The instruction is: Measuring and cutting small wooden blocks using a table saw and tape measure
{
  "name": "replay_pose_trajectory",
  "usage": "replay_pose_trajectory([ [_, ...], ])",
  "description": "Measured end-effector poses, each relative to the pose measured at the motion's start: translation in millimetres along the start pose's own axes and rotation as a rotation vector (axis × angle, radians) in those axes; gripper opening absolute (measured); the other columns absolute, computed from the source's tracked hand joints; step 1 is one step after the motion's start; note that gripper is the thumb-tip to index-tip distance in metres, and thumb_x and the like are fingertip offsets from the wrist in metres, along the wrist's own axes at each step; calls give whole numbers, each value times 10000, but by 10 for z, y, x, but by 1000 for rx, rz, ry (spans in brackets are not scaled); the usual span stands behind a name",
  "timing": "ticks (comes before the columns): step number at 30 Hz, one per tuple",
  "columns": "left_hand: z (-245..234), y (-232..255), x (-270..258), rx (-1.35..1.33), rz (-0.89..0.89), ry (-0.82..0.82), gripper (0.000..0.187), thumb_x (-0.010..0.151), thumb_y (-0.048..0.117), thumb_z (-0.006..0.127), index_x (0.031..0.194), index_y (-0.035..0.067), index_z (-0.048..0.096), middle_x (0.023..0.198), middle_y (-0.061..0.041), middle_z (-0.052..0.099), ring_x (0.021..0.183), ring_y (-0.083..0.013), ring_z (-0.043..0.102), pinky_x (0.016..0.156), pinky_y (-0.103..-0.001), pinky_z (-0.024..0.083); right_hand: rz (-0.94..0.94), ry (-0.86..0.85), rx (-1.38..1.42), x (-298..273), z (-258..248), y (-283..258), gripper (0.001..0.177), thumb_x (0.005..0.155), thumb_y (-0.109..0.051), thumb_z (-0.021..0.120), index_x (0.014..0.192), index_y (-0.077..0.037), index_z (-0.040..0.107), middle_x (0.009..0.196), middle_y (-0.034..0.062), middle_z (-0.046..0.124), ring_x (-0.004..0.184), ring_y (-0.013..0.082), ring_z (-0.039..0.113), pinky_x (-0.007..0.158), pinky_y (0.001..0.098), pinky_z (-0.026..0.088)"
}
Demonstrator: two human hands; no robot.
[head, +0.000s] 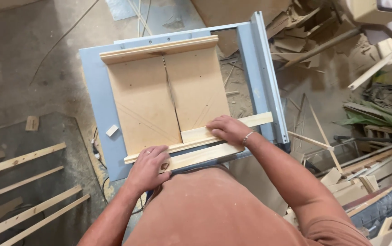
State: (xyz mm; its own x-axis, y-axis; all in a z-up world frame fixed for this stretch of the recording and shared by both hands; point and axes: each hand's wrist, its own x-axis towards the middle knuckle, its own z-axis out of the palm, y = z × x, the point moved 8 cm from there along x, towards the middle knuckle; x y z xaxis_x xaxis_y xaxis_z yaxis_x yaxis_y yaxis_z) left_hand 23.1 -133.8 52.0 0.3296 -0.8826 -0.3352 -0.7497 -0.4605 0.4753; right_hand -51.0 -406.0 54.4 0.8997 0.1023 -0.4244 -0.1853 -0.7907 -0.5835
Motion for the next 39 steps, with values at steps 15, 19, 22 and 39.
replay_pose_trajectory([
  [15,9,505,652,-82,169,-201,582,752,451,712,1253,171,613,1472,-39,583,1446,-287,474,1230,-498,337,560,-90,-299,-427,-336,1238,593,845,-787,521,1046,-264,713,1075,77,770,1116,322,705,1039,451,535],
  [19,-332,404,440,-82,173,-93,540,783,371,737,1280,204,610,1393,0,602,1367,-260,540,1185,-468,388,609,-39,-224,-552,-474,1168,520,827,-787,581,1113,-373,709,1124,4,770,1155,278,703,1036,412,534],
  [22,-605,55,196,-12,163,154,457,774,407,780,1172,229,642,1025,-5,656,1074,-271,666,970,-455,527,565,167,-198,-606,-699,1007,548,853,-744,620,1152,-299,734,1100,72,776,1112,299,717,1022,425,535],
  [39,-195,-1663,-218,-223,-610,369,176,910,482,668,982,342,746,1067,101,710,1079,-190,684,944,-404,565,337,316,-255,121,-350,156,337,922,-586,668,1034,-273,722,972,48,722,1000,280,719,908,413,567],
])
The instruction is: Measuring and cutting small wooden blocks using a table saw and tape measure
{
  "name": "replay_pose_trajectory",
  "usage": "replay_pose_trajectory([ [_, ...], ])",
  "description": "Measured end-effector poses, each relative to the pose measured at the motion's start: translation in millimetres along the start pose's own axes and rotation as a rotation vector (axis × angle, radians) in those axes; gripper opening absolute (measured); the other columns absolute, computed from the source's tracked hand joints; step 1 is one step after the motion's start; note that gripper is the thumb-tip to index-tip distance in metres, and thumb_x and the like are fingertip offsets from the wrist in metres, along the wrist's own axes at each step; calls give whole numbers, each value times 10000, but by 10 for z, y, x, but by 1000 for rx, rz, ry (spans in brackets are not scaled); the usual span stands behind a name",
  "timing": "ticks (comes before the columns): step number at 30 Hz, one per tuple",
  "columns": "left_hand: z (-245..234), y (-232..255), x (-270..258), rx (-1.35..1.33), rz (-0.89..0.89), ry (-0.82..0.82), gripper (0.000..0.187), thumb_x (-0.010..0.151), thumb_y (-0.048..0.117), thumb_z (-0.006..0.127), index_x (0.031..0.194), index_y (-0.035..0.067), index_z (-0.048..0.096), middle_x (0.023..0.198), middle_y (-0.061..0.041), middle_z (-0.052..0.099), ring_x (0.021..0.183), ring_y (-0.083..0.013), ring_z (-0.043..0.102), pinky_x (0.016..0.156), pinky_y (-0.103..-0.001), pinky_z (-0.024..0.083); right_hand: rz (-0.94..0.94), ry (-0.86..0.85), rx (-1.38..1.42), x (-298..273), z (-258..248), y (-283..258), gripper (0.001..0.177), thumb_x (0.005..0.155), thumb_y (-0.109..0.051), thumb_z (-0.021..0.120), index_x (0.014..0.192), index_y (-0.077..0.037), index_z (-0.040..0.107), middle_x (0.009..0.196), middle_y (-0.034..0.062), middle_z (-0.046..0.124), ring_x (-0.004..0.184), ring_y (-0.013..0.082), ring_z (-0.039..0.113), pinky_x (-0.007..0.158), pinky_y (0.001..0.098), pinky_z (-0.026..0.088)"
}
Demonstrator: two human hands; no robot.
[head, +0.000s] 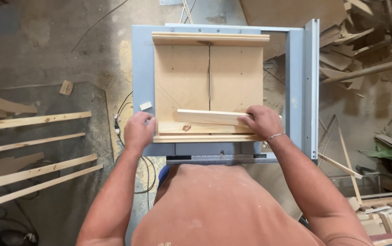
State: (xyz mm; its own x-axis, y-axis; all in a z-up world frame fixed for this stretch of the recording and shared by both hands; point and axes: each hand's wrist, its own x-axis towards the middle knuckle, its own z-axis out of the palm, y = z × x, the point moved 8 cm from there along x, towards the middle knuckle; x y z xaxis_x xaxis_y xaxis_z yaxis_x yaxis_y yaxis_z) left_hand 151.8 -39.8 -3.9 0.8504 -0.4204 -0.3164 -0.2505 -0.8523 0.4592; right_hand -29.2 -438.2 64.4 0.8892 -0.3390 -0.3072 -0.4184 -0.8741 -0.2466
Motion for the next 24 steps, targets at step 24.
replay_pose_trajectory([
  [24,94,143,-46,-141,-412,-192,302,909,485,637,1085,293,789,1035,12,778,1120,-308,699,971,-460,555,544,-208,362,-179,589,1013,318,871,-518,598,915,-285,811,735,-20,767,961,246,745,863,415,576],
])
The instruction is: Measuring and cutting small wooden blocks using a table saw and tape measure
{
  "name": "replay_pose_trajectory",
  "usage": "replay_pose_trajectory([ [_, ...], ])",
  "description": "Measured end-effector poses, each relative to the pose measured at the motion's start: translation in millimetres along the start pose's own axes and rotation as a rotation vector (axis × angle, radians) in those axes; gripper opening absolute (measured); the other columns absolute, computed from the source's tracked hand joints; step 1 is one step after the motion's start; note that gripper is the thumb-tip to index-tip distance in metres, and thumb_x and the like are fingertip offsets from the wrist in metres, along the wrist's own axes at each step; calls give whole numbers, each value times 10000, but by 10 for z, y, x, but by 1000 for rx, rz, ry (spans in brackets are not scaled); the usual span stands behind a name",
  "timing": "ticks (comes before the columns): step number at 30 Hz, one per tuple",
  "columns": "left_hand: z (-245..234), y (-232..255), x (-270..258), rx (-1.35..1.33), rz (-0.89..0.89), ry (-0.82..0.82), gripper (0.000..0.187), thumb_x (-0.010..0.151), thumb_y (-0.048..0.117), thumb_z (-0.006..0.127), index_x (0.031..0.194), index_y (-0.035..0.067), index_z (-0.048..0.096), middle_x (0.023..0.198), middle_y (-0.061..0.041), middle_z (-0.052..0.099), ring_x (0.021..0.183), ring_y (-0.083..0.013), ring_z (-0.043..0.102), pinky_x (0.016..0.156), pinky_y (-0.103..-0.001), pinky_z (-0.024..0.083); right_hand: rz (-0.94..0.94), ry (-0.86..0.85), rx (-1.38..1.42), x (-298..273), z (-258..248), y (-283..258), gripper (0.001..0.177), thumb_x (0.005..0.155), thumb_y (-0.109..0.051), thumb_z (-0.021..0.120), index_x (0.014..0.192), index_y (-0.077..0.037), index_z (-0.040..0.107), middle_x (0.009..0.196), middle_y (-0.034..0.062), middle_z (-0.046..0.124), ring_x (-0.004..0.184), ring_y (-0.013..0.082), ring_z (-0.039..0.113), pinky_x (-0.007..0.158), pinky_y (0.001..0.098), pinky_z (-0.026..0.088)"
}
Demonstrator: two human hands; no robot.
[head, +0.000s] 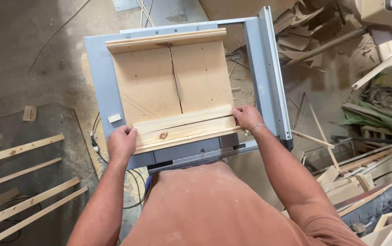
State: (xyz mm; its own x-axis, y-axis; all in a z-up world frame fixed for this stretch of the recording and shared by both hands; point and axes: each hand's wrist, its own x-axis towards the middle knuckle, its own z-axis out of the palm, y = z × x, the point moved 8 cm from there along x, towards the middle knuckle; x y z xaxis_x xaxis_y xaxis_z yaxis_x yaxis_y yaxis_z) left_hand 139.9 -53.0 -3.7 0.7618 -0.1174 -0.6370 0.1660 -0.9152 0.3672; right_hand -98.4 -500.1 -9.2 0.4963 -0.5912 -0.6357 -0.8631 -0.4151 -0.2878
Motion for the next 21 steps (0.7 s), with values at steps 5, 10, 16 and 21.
replay_pose_trajectory([
  [5,31,259,-153,-51,-12,-22,315,883,441,622,1026,223,800,711,-37,749,1002,-295,741,885,-444,564,49,60,23,76,-112,218,333,820,-575,645,925,-311,819,803,5,777,1029,296,719,908,423,576],
  [10,440,593,-178,-77,37,-122,278,864,435,637,978,235,792,643,-13,733,965,-250,749,831,-409,565,116,158,22,-183,-633,255,410,870,-547,625,1000,-211,821,970,122,779,1081,391,690,956,492,548],
  [16,841,503,235,-66,43,-223,256,828,425,650,937,244,795,669,15,733,847,-221,755,820,-346,539,160,134,251,144,-527,849,293,837,-437,695,861,-162,793,710,56,747,721,215,756,737,346,609],
  [21,509,690,-136,0,59,-279,274,843,428,626,952,249,803,782,-13,769,991,-281,737,874,-384,544,152,162,516,163,-370,941,363,890,-355,738,1064,-39,771,869,229,730,769,288,741,667,363,644],
])
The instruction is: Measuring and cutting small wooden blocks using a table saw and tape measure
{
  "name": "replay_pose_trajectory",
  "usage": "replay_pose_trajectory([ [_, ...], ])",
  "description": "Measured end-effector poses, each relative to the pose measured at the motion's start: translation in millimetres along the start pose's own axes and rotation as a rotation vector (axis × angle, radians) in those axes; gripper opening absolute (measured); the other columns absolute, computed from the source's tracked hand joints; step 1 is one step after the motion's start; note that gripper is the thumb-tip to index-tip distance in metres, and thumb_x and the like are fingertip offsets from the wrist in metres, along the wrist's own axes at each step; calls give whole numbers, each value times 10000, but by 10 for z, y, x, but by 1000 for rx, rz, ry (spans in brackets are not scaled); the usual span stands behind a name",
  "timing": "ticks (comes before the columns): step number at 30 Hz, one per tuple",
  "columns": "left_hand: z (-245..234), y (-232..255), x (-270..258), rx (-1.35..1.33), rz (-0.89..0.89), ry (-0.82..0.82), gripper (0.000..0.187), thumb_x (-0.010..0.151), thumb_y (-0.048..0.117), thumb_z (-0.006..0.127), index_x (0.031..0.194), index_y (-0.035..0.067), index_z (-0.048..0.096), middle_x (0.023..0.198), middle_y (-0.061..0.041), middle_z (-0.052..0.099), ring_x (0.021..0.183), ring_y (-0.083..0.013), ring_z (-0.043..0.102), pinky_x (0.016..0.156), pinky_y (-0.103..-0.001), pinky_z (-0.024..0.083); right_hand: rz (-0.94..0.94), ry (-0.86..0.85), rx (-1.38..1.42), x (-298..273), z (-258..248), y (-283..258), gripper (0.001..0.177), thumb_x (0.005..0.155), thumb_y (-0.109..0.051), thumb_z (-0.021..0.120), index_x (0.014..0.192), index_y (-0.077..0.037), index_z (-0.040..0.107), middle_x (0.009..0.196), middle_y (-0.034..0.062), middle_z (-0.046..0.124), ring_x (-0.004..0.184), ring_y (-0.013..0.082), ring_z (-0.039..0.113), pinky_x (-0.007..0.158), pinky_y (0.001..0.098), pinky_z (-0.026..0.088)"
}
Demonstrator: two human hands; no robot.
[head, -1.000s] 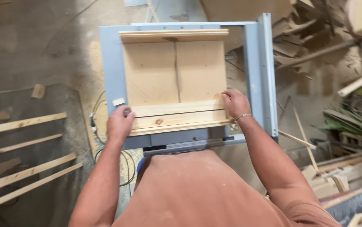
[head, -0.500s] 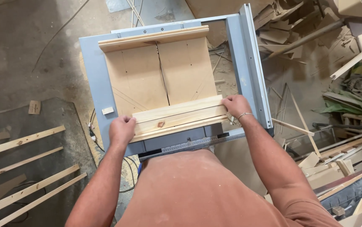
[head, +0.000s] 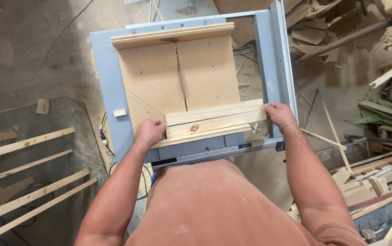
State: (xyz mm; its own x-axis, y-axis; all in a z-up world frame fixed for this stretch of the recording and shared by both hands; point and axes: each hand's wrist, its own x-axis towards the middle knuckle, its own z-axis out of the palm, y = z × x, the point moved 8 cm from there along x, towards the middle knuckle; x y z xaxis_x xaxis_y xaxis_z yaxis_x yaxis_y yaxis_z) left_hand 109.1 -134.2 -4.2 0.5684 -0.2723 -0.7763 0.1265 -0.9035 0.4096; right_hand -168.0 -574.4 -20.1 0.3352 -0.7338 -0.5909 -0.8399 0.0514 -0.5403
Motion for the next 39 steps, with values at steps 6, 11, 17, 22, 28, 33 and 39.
replay_pose_trajectory([
  [6,-56,157,-292,48,-10,-18,297,865,439,616,1000,246,797,893,-11,784,1079,-291,716,929,-395,541,-13,-13,-224,49,-70,132,427,919,-508,665,1039,-116,787,691,120,716,588,220,723,642,376,623],
  [11,-126,212,-366,53,18,57,307,874,462,628,890,201,786,863,-66,771,1034,-332,721,894,-414,543,-48,101,-342,-191,-210,-60,384,876,-584,670,920,-217,774,628,28,702,738,228,741,746,390,564],
  [17,-43,75,-422,-10,37,107,259,794,344,694,975,162,724,919,-53,737,1067,-318,705,915,-444,546,-127,155,-33,-702,-174,-278,287,810,-197,651,1093,-189,700,1009,33,742,1005,181,701,923,372,558],
  [22,-14,90,-470,85,37,94,510,854,305,651,1352,201,627,1088,14,768,1194,-275,676,1070,-455,504,-81,109,322,-644,81,9,540,843,-2,587,1379,-42,533,1249,151,647,1120,208,654,928,340,575],
  [28,-61,256,-486,118,97,129,582,946,316,634,1502,170,539,1239,-104,745,1284,-382,621,1140,-542,447,-68,27,395,-141,296,367,545,873,-73,620,1417,-34,594,1287,189,675,1099,259,668,913,386,604],
  [33,22,289,-311,234,178,186,582,925,373,665,1490,275,565,1155,-34,748,1191,-340,672,1069,-515,512,-77,41,356,-375,213,16,503,874,-59,584,1366,-116,676,1262,130,713,1090,214,679,895,341,615],
  [39,131,202,-74,256,237,246,485,931,370,679,1403,261,645,1096,-32,737,1146,-315,685,1033,-505,537,-73,62,269,-149,174,251,411,870,-86,581,1212,-201,778,1106,79,763,953,169,728,812,289,643],
])
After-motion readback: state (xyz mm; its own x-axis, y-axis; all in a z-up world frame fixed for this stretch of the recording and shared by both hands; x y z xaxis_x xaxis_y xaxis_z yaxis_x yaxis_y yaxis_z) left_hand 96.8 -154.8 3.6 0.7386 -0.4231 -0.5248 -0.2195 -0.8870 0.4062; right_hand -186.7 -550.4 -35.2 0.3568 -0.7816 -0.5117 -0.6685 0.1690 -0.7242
